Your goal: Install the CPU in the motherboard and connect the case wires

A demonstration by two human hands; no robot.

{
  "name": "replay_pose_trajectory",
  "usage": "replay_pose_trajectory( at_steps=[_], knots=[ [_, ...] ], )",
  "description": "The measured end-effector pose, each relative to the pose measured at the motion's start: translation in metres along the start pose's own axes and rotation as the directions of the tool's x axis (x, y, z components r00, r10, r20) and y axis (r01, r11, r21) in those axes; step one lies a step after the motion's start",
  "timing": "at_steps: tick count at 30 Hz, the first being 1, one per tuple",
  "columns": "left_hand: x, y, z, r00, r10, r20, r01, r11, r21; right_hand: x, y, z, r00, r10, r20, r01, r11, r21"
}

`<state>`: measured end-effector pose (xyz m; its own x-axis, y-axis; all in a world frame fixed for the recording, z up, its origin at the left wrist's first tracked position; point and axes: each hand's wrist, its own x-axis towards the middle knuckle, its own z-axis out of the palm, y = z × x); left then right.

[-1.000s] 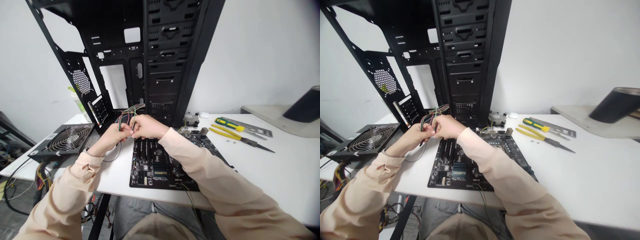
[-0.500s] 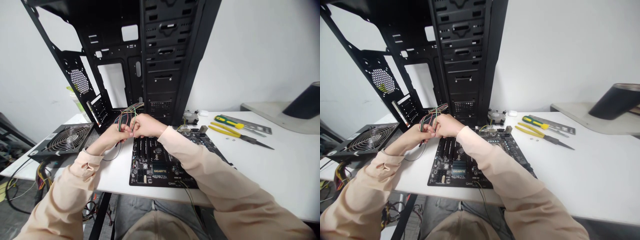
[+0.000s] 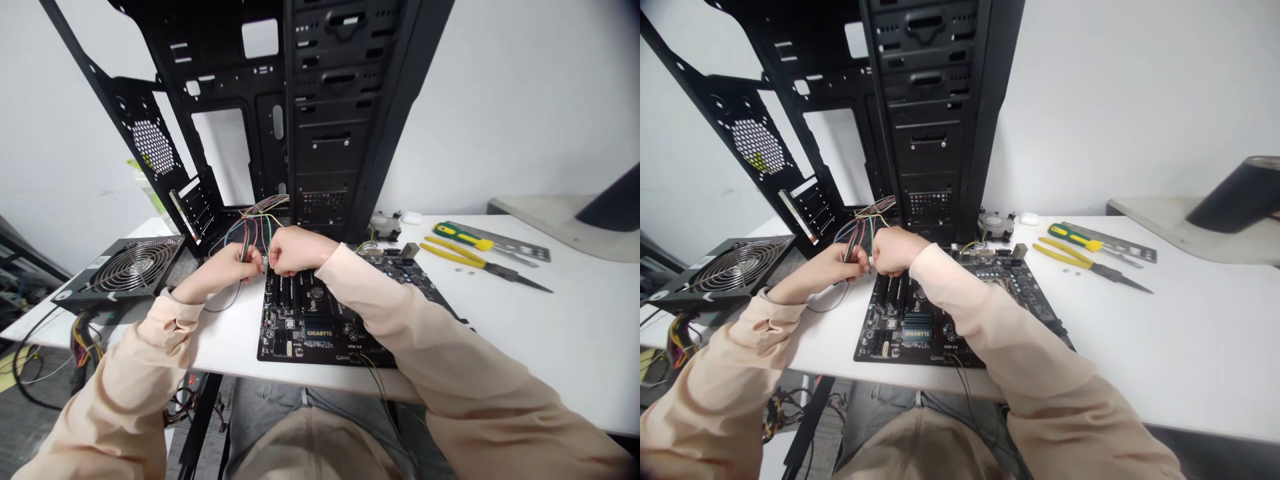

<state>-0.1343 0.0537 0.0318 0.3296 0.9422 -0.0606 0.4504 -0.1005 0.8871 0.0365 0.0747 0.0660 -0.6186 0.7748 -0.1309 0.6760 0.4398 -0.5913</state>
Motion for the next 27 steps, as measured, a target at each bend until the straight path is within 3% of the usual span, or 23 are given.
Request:
replay_pose_trajectory(
  at_steps=[10,14,19,23,27],
  knots=[
    [-0.001,-0.006,0.002,0.999,0.033,-0.019,-0.031,0.996,0.08,0.009,0.01,0.013,0.999,-0.003,-0.032,0.006,0.995,0.096],
    [0.001,-0.015,0.003,0.999,0.029,-0.03,-0.026,0.994,0.105,0.011,0.011,0.013,1.0,-0.021,-0.023,0.02,0.999,-0.044],
    [0.002,-0.017,0.004,0.999,0.043,-0.031,-0.039,0.993,0.111,0.009,0.008,0.013,0.983,-0.142,-0.117,0.106,0.958,-0.267],
    [0.001,-0.014,0.005,0.999,0.035,-0.018,-0.034,0.996,0.087,0.006,0.005,0.016,0.973,-0.088,-0.212,0.026,0.96,-0.28],
    [0.001,-0.013,0.007,0.999,0.031,-0.01,-0.03,0.998,0.063,0.004,0.004,0.018,0.955,-0.105,-0.277,0.023,0.959,-0.283]
  ],
)
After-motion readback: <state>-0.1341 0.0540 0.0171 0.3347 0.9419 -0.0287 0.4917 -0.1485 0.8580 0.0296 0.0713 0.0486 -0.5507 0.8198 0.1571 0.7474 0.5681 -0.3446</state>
